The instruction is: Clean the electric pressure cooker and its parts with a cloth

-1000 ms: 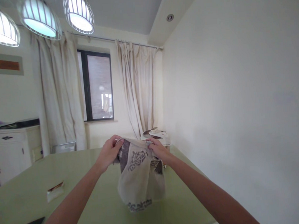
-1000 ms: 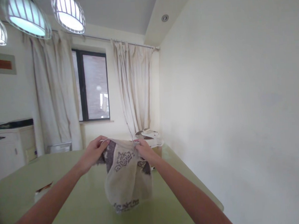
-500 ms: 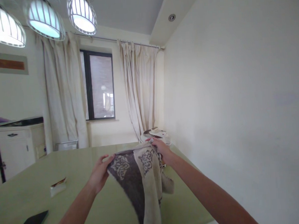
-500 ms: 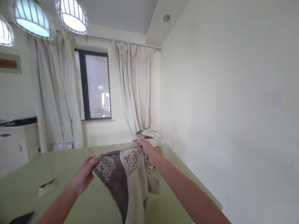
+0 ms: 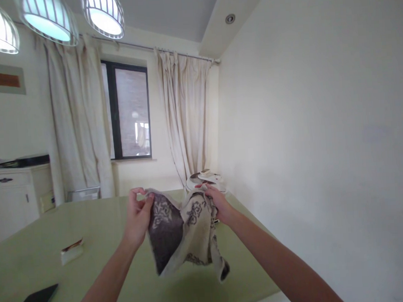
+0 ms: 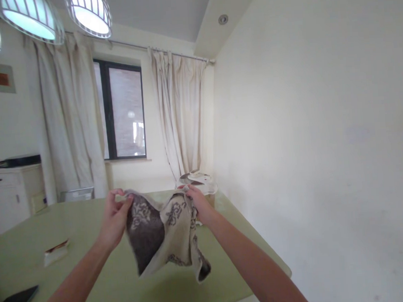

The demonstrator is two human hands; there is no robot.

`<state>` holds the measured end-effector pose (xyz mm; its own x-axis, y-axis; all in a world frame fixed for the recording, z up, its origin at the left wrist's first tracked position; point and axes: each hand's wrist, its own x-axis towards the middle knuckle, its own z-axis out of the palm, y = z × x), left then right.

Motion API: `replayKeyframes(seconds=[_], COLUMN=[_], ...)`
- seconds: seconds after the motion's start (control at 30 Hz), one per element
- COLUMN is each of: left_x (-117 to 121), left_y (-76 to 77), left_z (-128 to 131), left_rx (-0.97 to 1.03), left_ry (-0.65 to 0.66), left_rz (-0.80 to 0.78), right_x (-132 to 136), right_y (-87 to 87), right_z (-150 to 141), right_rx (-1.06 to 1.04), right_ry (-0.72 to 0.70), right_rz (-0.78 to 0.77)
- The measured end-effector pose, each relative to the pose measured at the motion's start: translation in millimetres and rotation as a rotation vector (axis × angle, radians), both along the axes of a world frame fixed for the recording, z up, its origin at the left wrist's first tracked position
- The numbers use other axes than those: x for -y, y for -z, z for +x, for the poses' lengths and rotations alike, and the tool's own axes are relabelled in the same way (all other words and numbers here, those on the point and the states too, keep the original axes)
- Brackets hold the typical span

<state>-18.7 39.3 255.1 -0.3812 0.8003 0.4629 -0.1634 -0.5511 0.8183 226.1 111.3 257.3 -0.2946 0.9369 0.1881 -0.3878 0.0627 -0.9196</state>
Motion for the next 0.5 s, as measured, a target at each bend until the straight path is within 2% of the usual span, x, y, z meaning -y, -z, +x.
replayKeyframes(seconds=[0.1, 0.17, 0.33, 0.43, 0.5], left_x=[-4, -8, -16, -10, -3], left_y=[11.8, 21.7, 38.9, 37.0, 32.3], left_z=[6, 8, 16, 26, 36], left_rx=[-0.302, -0.346, -0.022, -0.054, -0.128], left_ry=[-0.190, -0.201, -0.011, 0.123, 0.283], left_rz=[0.048, -0.012, -0.287, -0.311, -0.341], right_x=[2, 5, 11, 13, 14], right_y=[3.1, 5.5, 7.1, 5.7, 4.5], right_z=[-2, -3, -4, -7, -10], right_rx=[-0.029, -0.061, -0.111, -0.134, -0.128], right_ry=[-0.011, -0.026, -0.025, -0.015, -0.010], right_rz=[-0.014, -0.026, -0.032, -0.035, -0.041])
